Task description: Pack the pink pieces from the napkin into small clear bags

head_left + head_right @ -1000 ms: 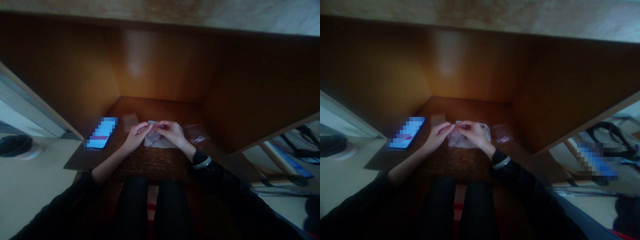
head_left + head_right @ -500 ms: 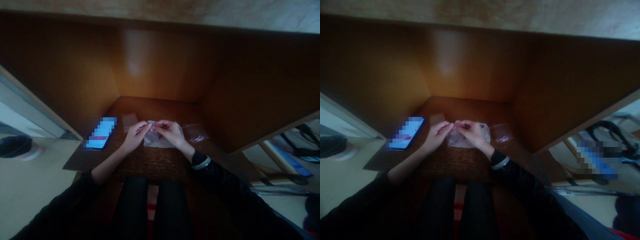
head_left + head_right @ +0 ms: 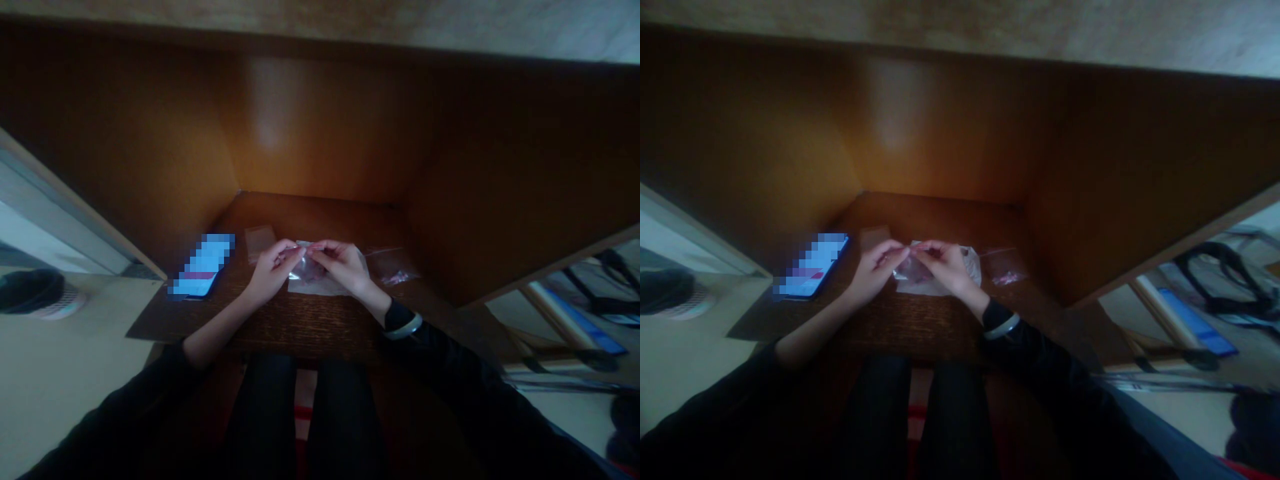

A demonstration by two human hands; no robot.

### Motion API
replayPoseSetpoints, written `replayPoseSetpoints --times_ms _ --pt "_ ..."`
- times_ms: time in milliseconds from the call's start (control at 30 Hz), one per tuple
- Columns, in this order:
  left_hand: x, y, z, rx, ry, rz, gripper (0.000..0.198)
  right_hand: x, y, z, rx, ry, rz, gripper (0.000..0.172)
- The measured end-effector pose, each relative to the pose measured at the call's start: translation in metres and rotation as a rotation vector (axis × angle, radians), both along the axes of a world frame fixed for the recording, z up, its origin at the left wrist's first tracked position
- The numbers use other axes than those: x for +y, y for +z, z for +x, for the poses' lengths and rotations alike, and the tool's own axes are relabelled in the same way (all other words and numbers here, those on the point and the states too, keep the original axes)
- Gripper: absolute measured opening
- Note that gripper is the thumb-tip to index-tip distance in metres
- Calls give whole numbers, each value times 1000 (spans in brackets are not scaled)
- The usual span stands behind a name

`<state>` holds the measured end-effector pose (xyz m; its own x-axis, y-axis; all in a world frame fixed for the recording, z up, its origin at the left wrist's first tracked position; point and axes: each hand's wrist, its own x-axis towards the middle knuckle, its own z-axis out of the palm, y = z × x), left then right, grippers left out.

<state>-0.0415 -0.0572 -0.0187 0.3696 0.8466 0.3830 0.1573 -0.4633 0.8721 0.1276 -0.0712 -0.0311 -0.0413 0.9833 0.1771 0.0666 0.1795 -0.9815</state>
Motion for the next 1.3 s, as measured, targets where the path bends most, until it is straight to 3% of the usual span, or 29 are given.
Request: replayPoseSetpoints --times_ms 500,800,967,1133,1300 --pt "3 -1 -3 -39 82 -47 15 3 4 7 -12 7 -47 21" --pt "1 16 -3 18 -60 -143 20 -14 31 32 -201 59 71 29" --pt "3 25 36 -69 -314 -337 23 -29 46 66 -316 -124 86 30" --pt "15 30 97 -111 -308 -342 17 -27 44 110 -391 -364 84 33" --pt "26 17 146 -8 -284 -225 21 -14 20 147 -645 -564 78 24"
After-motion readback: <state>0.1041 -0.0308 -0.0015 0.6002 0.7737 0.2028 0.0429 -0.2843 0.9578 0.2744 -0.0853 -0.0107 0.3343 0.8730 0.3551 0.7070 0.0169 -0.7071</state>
